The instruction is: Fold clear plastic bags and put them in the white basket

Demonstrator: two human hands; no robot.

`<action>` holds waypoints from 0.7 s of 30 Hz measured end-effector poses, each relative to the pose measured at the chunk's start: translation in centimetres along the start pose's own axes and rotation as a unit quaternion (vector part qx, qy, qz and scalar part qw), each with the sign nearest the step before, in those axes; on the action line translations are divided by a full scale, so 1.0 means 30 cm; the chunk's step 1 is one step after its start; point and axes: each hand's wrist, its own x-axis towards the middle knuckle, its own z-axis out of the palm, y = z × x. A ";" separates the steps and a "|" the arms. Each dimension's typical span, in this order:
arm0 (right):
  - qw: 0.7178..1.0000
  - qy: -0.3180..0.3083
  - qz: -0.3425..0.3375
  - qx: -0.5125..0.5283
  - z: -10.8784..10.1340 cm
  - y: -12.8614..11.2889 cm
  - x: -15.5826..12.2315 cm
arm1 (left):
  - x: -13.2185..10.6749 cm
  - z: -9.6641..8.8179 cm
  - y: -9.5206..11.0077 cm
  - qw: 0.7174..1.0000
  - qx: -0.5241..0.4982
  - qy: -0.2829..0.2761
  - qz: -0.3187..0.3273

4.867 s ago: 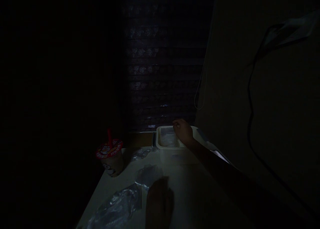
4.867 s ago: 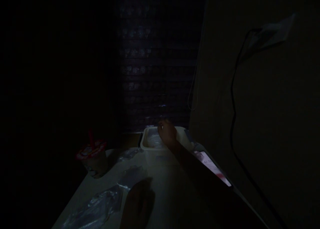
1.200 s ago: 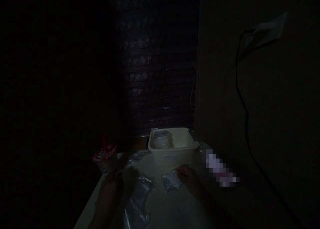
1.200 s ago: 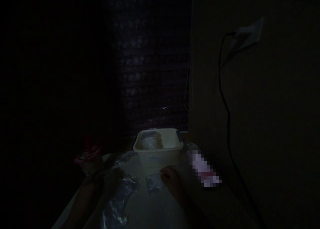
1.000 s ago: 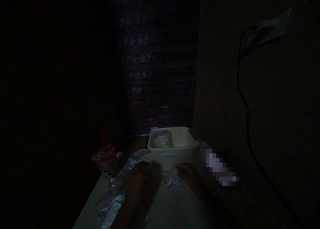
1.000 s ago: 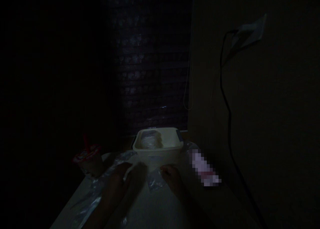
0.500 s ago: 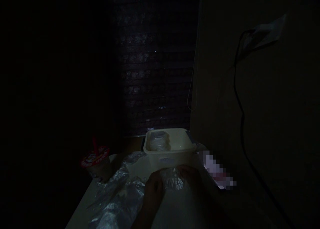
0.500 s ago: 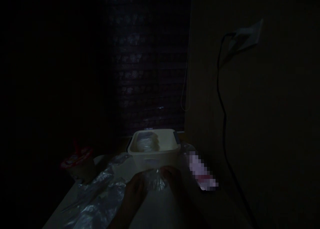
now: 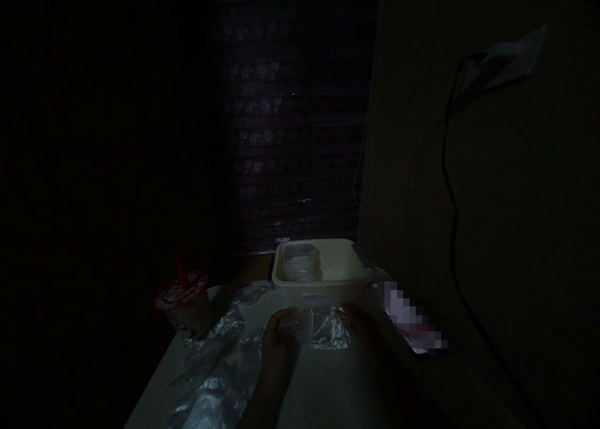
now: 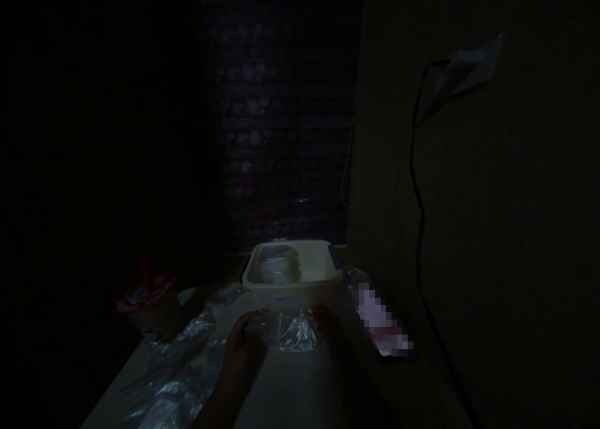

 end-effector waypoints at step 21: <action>0.994 -0.015 -0.082 -0.072 -0.072 -0.079 -0.022 | 0.008 -0.042 0.080 0.997 -0.068 -0.011 -0.036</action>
